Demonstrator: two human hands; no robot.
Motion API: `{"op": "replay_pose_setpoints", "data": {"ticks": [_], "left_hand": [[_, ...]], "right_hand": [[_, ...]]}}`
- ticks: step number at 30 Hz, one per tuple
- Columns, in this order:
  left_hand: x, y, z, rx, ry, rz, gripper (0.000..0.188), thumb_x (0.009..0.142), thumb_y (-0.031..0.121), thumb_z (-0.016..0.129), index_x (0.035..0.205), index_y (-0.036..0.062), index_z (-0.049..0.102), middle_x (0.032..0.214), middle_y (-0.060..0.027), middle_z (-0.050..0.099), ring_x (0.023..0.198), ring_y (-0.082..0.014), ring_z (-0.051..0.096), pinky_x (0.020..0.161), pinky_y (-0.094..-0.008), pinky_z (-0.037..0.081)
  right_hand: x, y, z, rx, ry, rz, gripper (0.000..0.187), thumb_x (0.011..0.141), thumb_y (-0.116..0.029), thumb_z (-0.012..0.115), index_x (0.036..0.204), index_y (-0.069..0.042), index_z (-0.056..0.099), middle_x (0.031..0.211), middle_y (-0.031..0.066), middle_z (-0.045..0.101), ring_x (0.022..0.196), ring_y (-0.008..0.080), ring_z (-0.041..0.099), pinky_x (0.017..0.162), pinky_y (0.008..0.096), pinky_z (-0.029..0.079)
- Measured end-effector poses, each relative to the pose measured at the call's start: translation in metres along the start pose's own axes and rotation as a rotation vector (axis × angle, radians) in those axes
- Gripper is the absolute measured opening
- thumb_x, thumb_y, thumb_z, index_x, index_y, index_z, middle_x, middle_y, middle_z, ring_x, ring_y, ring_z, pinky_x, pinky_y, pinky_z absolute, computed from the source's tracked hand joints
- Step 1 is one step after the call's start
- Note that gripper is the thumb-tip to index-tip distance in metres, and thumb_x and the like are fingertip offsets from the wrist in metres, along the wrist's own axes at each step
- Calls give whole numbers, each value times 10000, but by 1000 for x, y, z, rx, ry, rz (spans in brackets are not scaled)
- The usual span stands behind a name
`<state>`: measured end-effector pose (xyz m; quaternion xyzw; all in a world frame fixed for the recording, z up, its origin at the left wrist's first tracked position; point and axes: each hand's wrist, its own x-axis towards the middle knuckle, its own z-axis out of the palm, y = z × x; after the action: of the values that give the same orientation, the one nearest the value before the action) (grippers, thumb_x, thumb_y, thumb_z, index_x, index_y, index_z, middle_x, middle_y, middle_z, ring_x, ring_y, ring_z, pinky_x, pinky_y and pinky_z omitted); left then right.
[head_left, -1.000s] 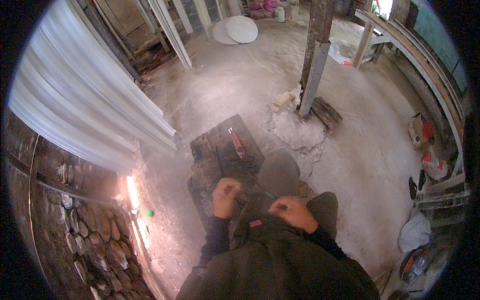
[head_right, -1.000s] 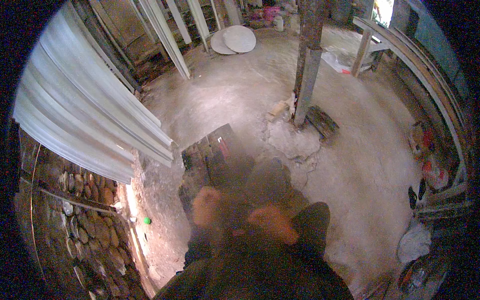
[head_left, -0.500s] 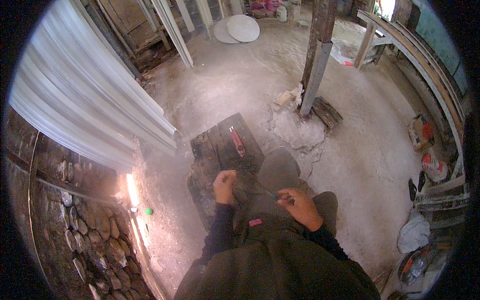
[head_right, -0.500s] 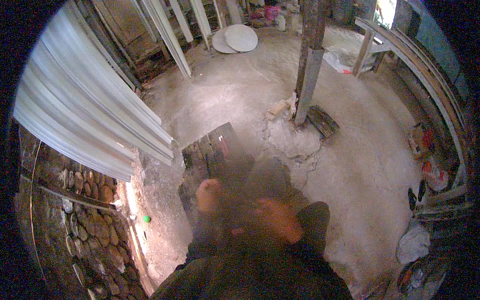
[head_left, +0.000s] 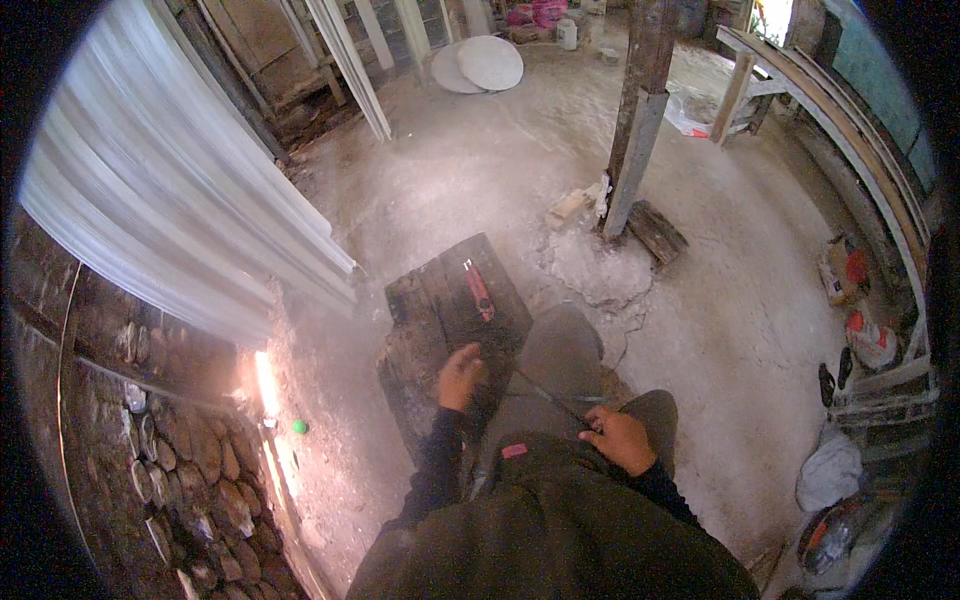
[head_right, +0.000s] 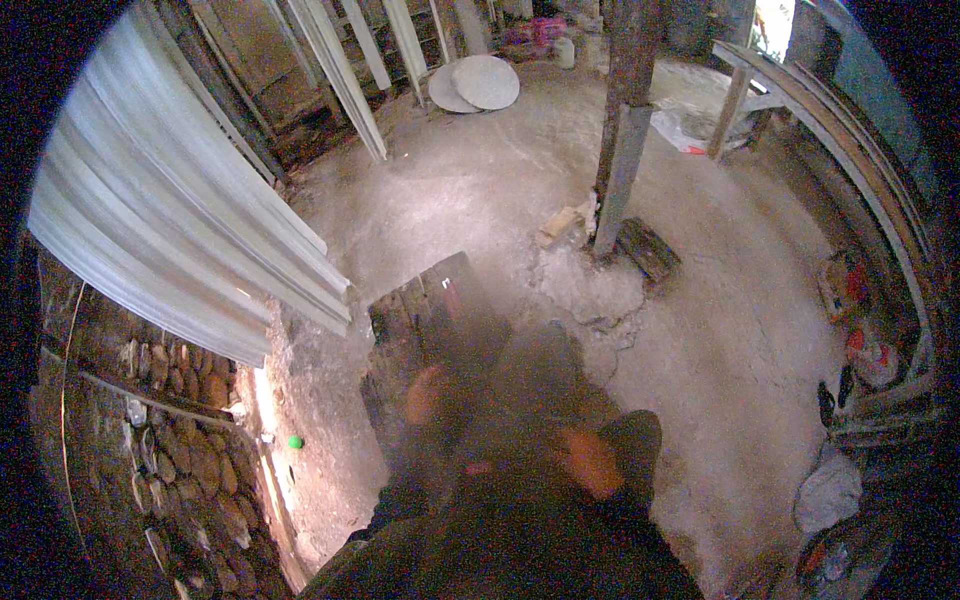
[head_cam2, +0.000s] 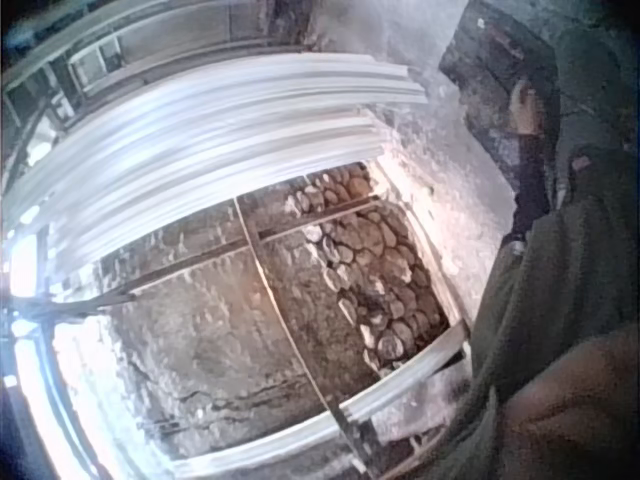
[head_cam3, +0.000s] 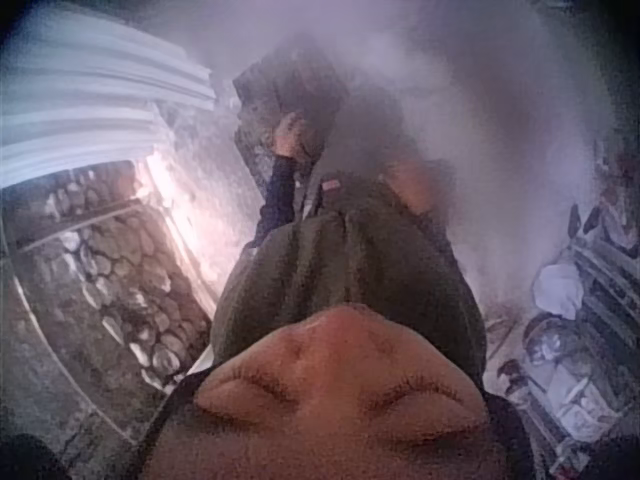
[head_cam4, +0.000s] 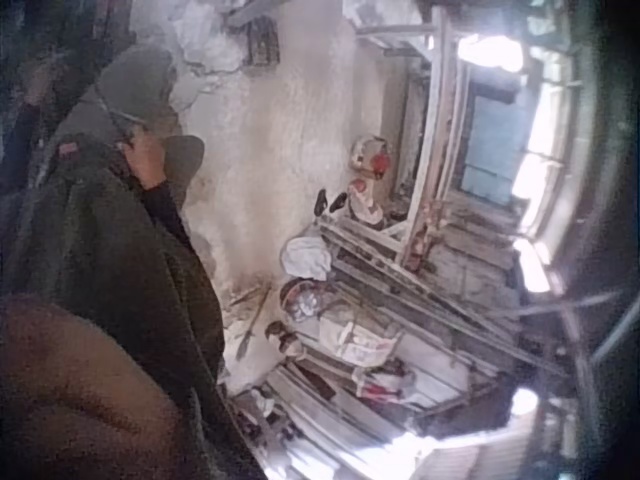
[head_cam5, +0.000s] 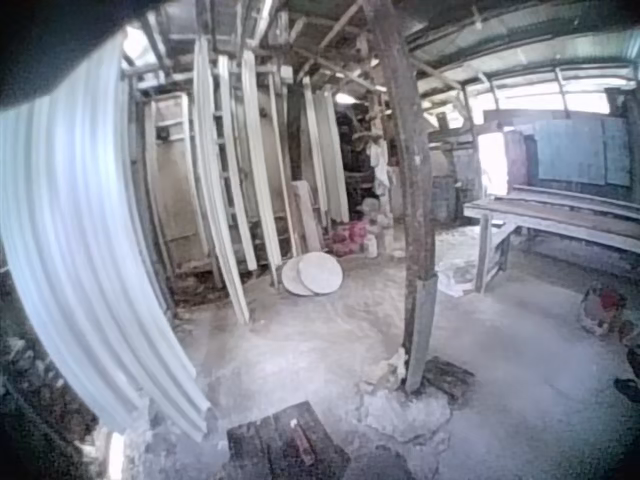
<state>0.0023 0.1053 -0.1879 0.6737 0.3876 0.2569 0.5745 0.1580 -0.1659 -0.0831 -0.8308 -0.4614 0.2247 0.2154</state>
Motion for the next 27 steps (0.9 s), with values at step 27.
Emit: {"op": "replay_pose_setpoints", "data": {"ticks": [27], "left_hand": [[-57,156,8,249,-522,604,201,738,76,582,932,97,626,846,-75,587,790,-238,563,690,-317,446]], "right_hand": [[-2,-6,-65,639,-309,-20,138,767,-153,616,753,-24,569,664,9,572,618,94,540,584,249,434]]}}
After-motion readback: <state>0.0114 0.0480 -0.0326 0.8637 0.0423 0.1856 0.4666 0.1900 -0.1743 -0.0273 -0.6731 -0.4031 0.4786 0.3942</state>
